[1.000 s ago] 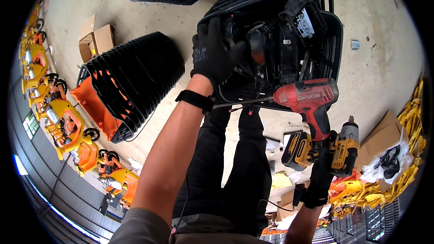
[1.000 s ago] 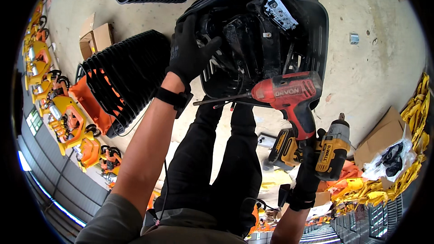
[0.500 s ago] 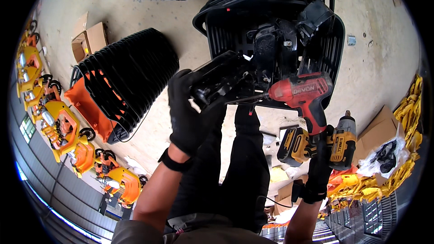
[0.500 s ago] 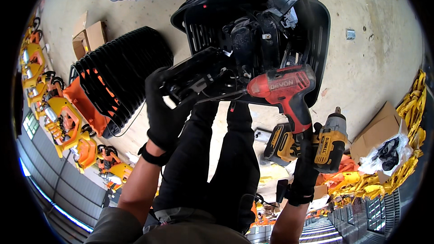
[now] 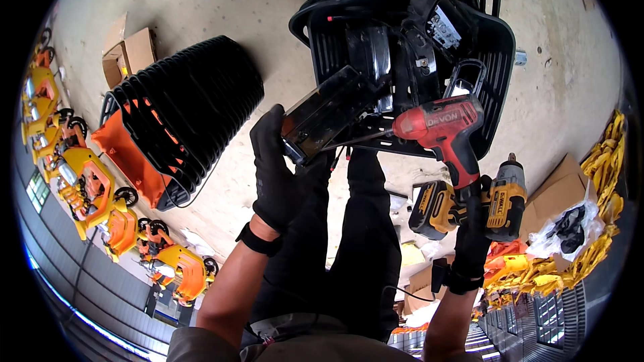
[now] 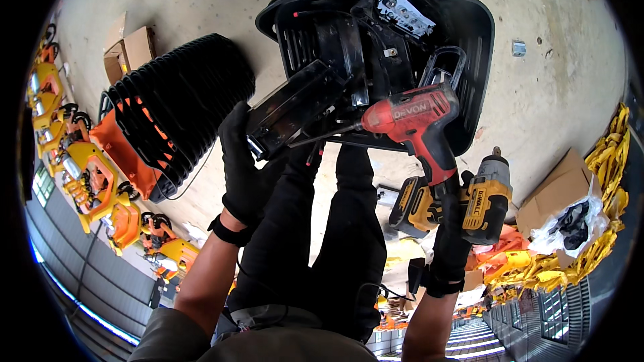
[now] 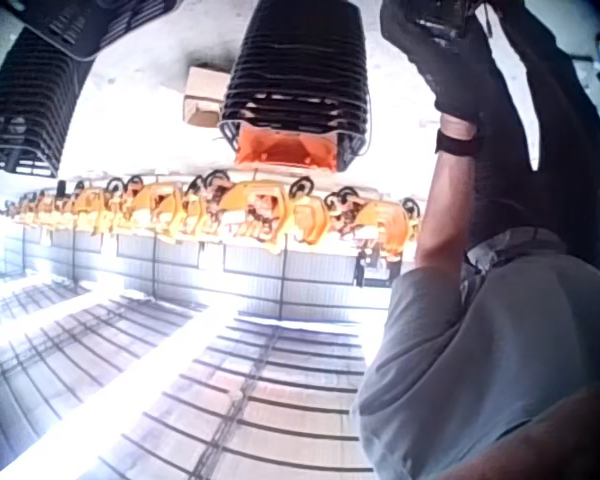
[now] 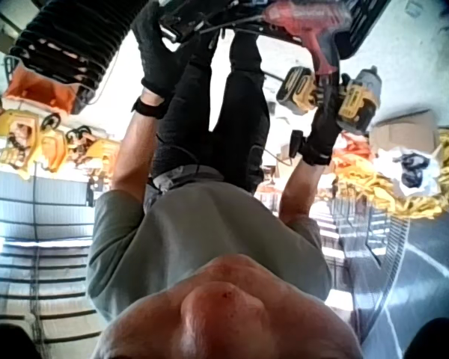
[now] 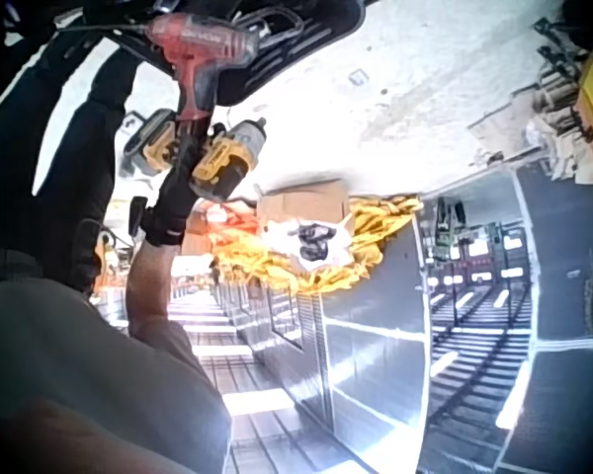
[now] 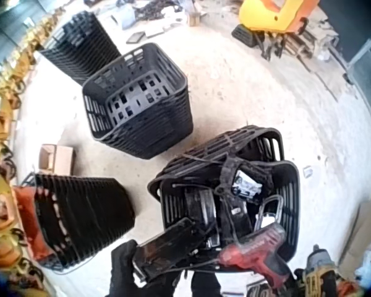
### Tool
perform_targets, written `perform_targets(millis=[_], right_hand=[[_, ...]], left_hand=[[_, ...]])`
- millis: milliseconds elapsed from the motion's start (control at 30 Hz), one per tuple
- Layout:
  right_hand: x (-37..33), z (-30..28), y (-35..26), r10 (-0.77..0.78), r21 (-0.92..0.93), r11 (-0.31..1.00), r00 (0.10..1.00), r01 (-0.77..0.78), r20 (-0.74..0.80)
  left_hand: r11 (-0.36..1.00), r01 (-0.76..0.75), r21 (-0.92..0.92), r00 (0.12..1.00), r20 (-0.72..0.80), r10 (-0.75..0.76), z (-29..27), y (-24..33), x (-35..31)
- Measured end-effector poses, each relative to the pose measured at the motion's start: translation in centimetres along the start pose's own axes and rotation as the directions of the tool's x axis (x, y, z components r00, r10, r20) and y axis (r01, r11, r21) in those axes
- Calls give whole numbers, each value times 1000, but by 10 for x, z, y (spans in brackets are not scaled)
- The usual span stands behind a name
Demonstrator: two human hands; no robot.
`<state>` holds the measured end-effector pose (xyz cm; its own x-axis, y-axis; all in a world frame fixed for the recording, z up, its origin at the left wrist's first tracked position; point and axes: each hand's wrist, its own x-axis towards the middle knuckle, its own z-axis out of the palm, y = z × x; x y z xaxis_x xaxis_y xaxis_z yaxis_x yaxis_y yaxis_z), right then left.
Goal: The person picks up two power tools from a basket, then selects a black electronic component and an orange plastic frame from various piles of parts before fitting the component into the frame while sitting down.
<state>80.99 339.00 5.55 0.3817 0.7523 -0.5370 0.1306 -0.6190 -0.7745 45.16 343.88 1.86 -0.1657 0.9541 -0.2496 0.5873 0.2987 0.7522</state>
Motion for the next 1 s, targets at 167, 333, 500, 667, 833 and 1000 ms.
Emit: perform_targets(millis=[167, 333, 500, 667, 833, 1000], right_hand=[[2, 2, -2, 70, 9, 997, 997, -70, -26], [2, 12, -8, 54, 22, 998, 997, -53, -49], [4, 14, -9, 37, 14, 999, 999, -37, -19], [3, 11, -5, -4, 0, 1000, 1000, 4, 23], [3, 9, 1, 1, 39, 999, 1000, -2, 4], [1, 8, 1, -5, 4, 1000, 1000, 5, 28]], left_hand=[[999, 41, 24, 998, 49, -42, -2, 1, 1], [931, 257, -260, 965, 13, -263, -7, 10, 1], [779, 426, -460, 879, 7, -476, -15, 16, -3], [768, 418, -485, 874, -16, -486, -20, 26, -4], [955, 188, -230, 960, -164, -229, -23, 38, 8], [978, 61, -198, 945, -305, -121, -26, 54, 22]])
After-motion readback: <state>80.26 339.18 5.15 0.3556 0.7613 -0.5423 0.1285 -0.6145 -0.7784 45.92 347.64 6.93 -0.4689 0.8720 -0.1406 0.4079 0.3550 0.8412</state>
